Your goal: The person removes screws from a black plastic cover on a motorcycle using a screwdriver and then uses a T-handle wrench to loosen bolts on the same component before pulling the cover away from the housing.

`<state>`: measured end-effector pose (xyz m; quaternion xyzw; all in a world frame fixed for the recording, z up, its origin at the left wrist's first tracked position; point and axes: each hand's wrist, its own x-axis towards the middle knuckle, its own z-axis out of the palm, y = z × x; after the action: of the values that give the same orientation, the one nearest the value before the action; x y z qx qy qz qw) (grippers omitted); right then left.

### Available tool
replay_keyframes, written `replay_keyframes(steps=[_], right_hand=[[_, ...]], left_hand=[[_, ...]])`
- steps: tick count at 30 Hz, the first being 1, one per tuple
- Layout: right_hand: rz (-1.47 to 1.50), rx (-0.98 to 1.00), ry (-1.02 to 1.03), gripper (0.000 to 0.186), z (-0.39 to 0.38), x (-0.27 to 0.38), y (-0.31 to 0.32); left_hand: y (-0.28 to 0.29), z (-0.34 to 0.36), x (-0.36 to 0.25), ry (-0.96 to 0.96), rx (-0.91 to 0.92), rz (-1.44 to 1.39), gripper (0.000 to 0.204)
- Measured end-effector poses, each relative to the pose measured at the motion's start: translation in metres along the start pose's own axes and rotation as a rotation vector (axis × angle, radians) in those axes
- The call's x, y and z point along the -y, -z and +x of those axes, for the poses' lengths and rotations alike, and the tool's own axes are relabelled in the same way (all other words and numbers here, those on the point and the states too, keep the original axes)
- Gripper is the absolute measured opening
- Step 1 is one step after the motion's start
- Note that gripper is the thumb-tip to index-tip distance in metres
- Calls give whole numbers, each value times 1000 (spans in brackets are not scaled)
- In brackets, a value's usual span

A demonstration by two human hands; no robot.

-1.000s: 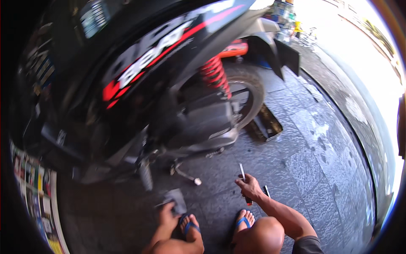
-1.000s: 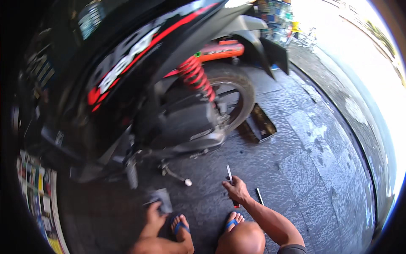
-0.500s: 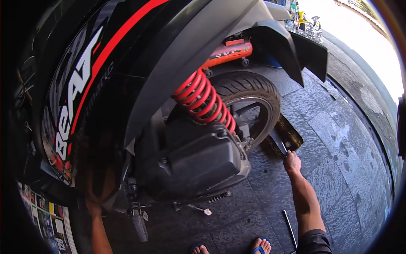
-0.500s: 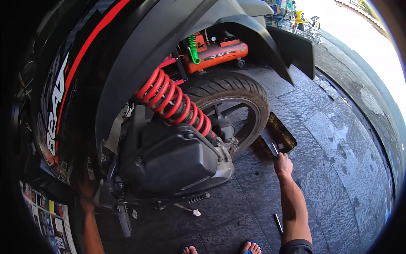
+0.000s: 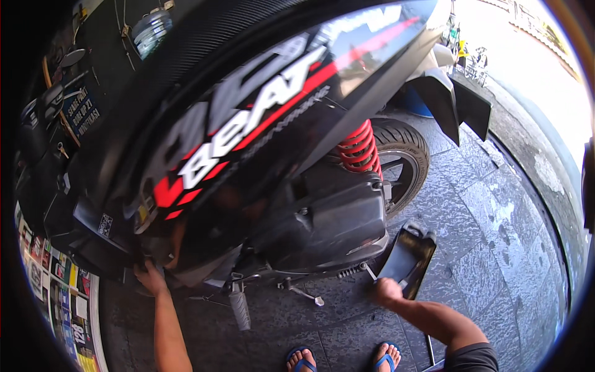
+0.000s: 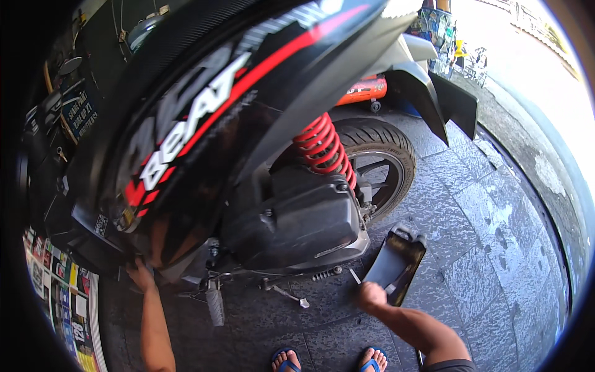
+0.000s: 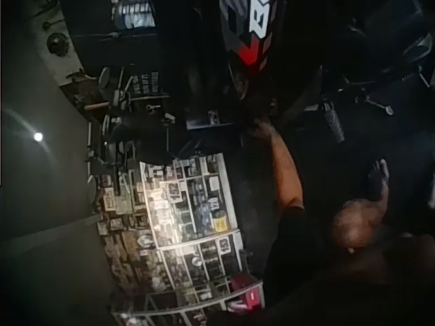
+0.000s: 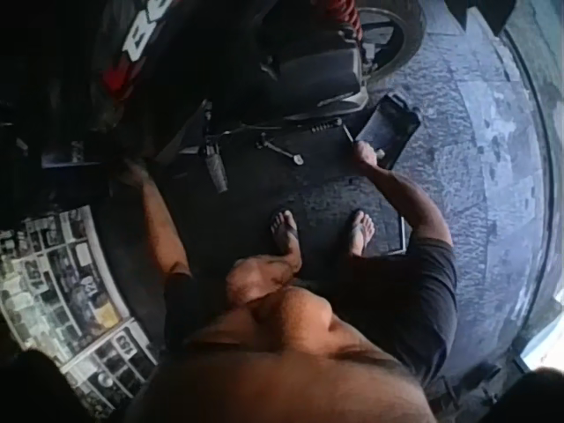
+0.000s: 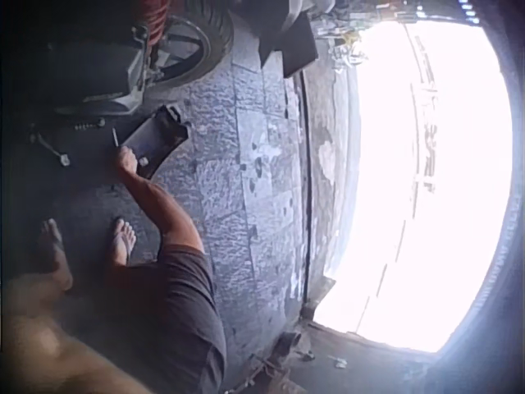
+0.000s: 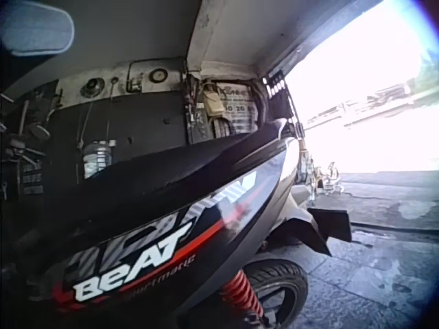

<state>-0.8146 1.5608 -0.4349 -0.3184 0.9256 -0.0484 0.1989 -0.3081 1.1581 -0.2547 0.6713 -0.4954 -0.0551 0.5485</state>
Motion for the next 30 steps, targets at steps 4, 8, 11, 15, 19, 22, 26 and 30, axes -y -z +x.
replay_keyframes(steps=[4, 8, 11, 15, 19, 22, 26, 30], right_hand=[[235, 162, 4, 45, -43, 90, -1], [649, 381, -29, 28, -85, 114, 24], [1515, 650, -170, 14, -115, 79, -16], [1712, 598, -456, 9, -201, 112, 6], [1757, -135, -207, 26, -224, 121, 35], [1827, -425, 32, 42, -247, 131, 101], [1672, -388, 422, 52, -245, 153, 154], [1715, -202, 394, 53, -219, 186, 188]], left_hand=[[16, -6, -6, -131, -110, 9, 62], [61, -90, -31, -431, -155, -38, 52], [94, -207, -64, -410, 41, -253, 45], [138, -251, -137, -762, 522, -470, 16], [135, -250, -212, -787, 857, -427, 7], [124, -244, -261, -616, 1160, -351, 13], [73, -255, -296, -426, 1343, -436, 27], [42, -261, -315, -201, 1339, -505, 29]])
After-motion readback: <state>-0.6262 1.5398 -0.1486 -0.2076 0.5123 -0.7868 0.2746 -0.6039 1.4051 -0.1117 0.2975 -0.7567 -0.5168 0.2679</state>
